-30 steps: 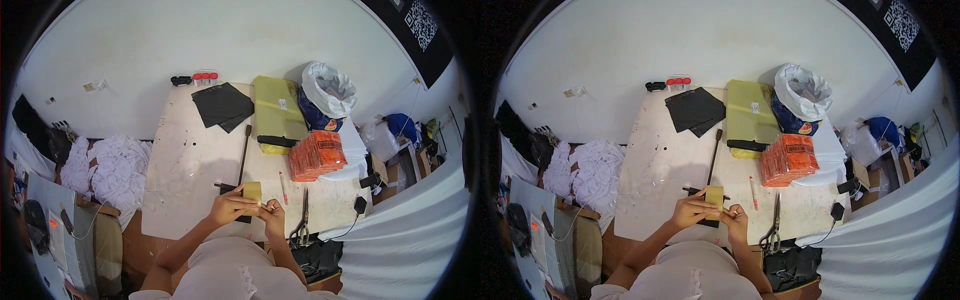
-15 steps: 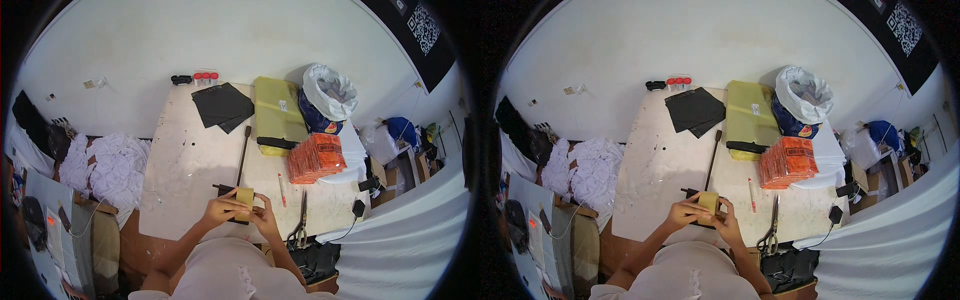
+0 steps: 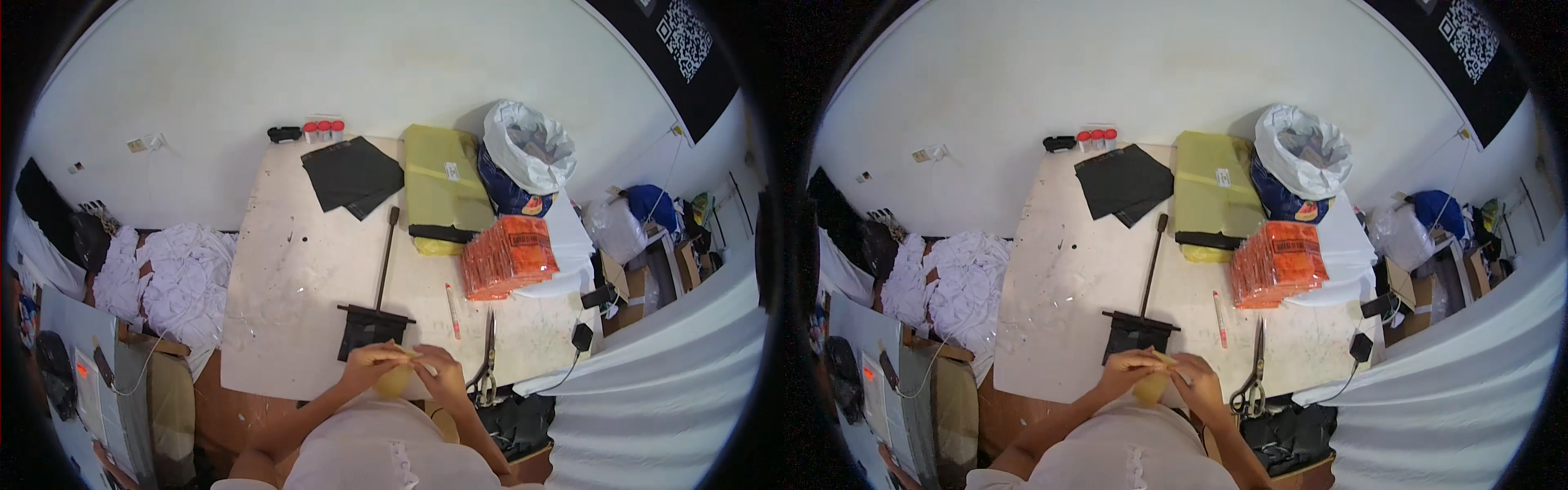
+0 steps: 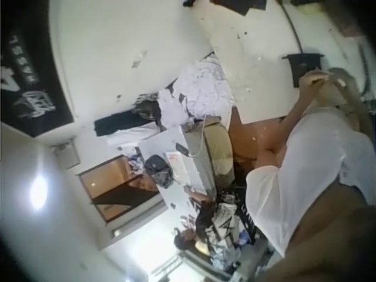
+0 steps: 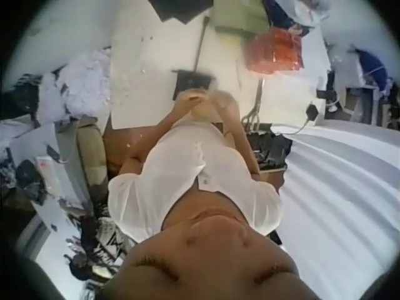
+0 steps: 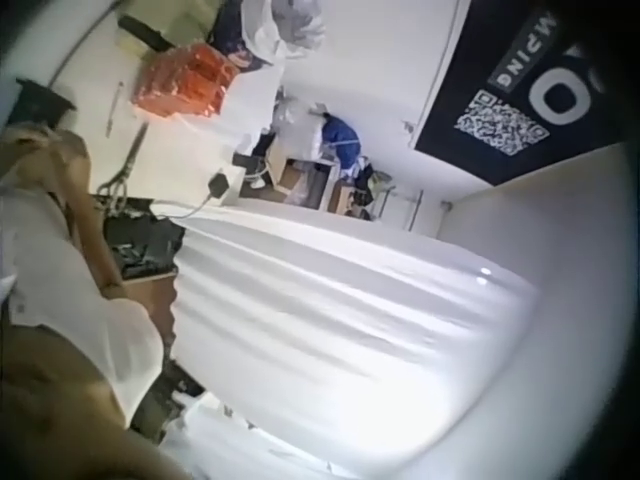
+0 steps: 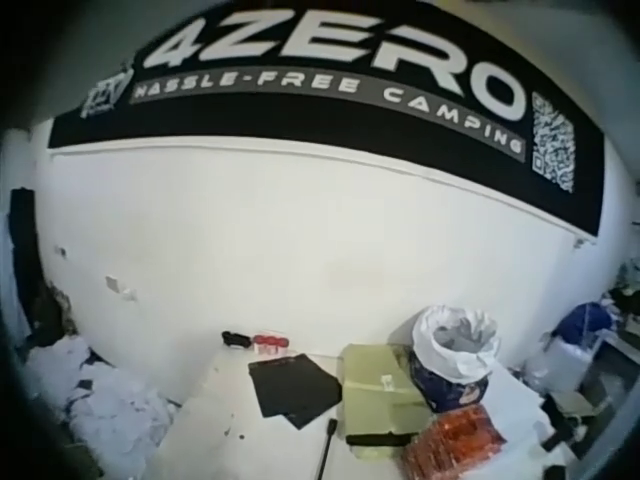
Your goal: Packaging and labeling small black square items using tape, scissors, and a marker.
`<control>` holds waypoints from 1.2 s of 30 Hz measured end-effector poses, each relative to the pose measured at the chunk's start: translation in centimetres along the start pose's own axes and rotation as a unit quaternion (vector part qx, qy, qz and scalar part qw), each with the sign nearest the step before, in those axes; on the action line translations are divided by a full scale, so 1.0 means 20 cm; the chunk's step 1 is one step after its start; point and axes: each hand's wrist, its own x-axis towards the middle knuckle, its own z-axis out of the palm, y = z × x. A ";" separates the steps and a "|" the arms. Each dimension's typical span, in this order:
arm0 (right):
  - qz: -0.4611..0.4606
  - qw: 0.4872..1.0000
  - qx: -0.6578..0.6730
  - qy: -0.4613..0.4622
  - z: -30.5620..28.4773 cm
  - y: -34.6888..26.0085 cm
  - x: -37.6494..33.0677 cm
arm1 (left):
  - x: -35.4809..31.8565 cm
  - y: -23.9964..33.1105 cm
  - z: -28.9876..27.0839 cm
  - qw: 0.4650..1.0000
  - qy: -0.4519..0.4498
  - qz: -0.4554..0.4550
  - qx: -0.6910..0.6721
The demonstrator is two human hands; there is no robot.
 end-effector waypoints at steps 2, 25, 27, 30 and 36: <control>0.028 0.999 0.039 0.016 0.00 0.01 -0.06 | 0.00 0.02 0.04 0.996 -0.032 -0.048 -0.061; 0.223 0.912 0.343 0.035 0.16 0.03 -0.23 | 0.09 0.05 0.11 0.996 0.044 -0.002 0.081; 0.220 0.895 0.387 0.030 0.18 -0.03 -0.16 | 0.13 0.10 0.11 0.993 0.113 -0.012 0.044; 0.174 0.944 0.276 0.055 0.12 -0.15 -0.04 | 0.18 0.14 0.07 0.989 0.148 -0.018 -0.020; 0.081 0.985 0.129 0.081 0.07 -0.21 0.07 | 0.27 0.31 0.02 0.983 0.177 -0.013 -0.040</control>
